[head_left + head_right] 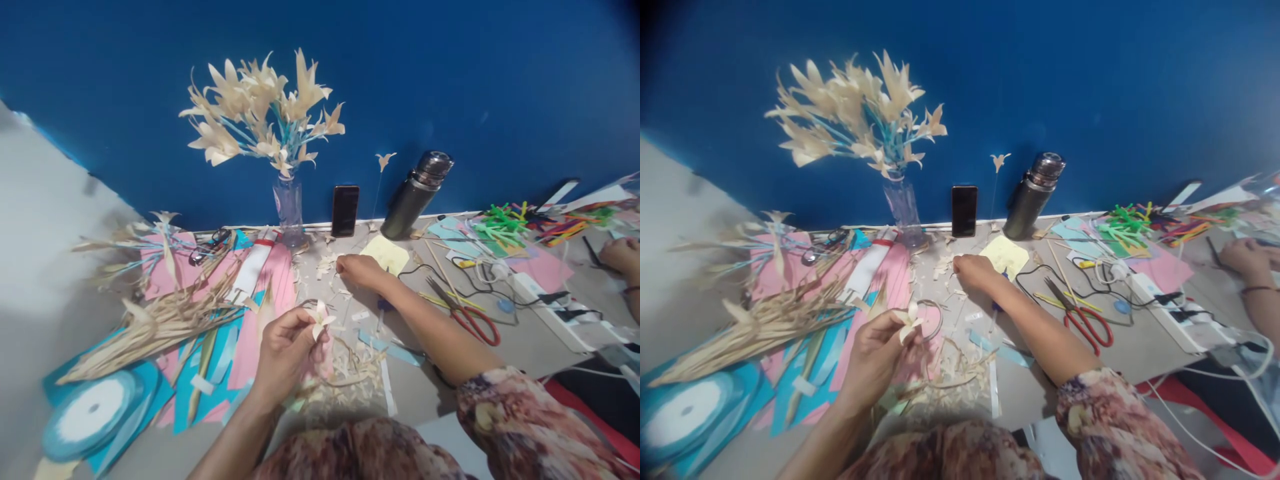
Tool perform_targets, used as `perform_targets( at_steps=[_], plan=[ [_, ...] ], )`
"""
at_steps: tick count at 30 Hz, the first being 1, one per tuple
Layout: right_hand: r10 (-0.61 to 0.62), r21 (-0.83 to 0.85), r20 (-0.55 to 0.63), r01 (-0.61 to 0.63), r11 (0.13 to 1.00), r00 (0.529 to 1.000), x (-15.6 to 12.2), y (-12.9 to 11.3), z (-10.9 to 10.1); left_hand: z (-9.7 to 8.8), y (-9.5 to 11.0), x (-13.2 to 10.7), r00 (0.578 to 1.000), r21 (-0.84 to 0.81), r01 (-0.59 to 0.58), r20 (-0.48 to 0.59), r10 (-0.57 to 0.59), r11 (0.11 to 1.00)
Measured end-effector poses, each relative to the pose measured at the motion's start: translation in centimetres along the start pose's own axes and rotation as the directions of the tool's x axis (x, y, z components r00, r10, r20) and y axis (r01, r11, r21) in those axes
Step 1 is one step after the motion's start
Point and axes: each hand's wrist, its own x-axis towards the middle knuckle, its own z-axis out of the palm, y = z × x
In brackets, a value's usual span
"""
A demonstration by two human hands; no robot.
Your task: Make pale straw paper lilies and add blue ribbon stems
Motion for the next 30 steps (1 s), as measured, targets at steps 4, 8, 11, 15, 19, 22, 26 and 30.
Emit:
perform_targets(
  at_steps=[4, 8, 11, 15, 19, 22, 26, 30],
  plan=[
    [-0.063, 0.154, -0.002, 0.063, 0.986, 0.998, -1.9, -0.2, -1.2, -0.3, -0.4, 0.2, 0.999, -0.099, 0.041, 0.011, -0.040, 0.994],
    [-0.083, 0.585, -0.095, 0.123, 0.801, 0.992, -6.4, -2.2, -1.9, 0.1, -0.8, 0.4, 0.996, -0.233, 0.083, 0.062, -0.070, 0.969],
    [-0.005, 0.897, -0.187, 0.173, 0.407, 0.982, -9.8, -4.6, -1.6, 0.8, -1.2, 0.4, 0.991, -0.271, 0.104, 0.115, -0.075, 0.957],
    [0.118, 0.885, -0.300, 0.229, 0.406, 0.947, -11.7, -6.1, -0.5, 1.5, -1.6, 0.2, 0.988, -0.279, 0.105, 0.139, -0.068, 0.954],
    [0.182, 0.711, -0.381, 0.162, 0.684, 0.906, -11.5, -4.3, 0.2, 0.7, -0.8, 0.1, 0.992, -0.235, 0.033, 0.124, -0.004, 0.971],
    [0.114, 0.542, -0.327, 0.088, 0.836, 0.938, -11.5, -3.3, 0.6, -0.4, 0.6, -0.3, 0.993, -0.261, -0.042, 0.097, 0.070, 0.964],
    [0.000, 0.260, -0.172, 0.045, 0.965, 0.985, -10.8, -4.3, 1.3, -1.5, 1.9, -1.0, 0.992, -0.268, -0.089, 0.057, 0.108, 0.959],
    [-0.087, 0.149, -0.085, 0.099, 0.984, 0.993, -8.6, -6.7, 2.6, -2.3, 1.7, -1.5, 0.996, -0.170, -0.088, -0.033, 0.084, 0.981]
  ],
)
